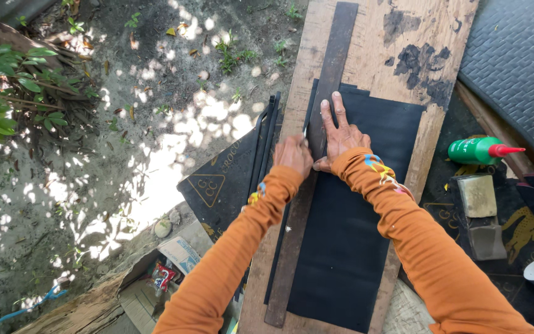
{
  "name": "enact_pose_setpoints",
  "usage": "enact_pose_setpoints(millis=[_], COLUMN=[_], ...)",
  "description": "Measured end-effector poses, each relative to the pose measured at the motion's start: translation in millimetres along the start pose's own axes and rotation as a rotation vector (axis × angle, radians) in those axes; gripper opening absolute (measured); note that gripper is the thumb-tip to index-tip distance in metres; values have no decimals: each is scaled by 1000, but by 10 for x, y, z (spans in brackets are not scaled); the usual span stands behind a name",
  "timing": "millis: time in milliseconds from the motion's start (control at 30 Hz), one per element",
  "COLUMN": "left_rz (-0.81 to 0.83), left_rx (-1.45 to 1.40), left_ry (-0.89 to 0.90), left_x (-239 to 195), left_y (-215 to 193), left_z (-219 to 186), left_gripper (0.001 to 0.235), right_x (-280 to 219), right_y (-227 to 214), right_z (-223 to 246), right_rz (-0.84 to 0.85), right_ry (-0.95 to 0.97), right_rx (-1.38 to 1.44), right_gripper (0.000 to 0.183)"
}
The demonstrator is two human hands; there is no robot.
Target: The person uses a utility knife and a metal ruler to cut a black rubber sheet into long strips on a wooden workbench. The person repeatedly aligns the ruler, cuts along its edge, and stacks the cut strips. A sharpening stone is briefly handled before resuming cutting.
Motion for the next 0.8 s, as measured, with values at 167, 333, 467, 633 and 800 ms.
enact_pose_setpoints(millis=[167, 333, 467, 633, 800], left_rz=[2, -29, -24, 48, 19], left_rx=[86, 74, 68, 120, 109], left_ry=[-56, 42, -42, -76, -74], left_x=[-55, -40, 27, -124, -10], left_y=[19, 25, 43, 48, -19], left_z=[-14, 30, 58, 135, 42], left_gripper=[21, 34, 31, 32, 32], right_x=[52, -647, -731, -830, -807], right_y=[123, 472, 646, 612, 511], right_z=[-75, 150, 192, 403, 382], right_rz=[-84, -422, -49, 41, 80], right_ry=[-46, -225, -124, 4, 42], right_rx=[14, -81, -12, -129, -111], right_gripper=[139, 105, 131, 133, 133])
Point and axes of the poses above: each hand's wrist, its own x-axis towards the middle knuckle, its own y-axis out of the palm, z = x × y, the point moved 6 cm from there along x, towards the middle knuckle, and after that the axes turned 14 degrees about z, right-handed, at the moved point
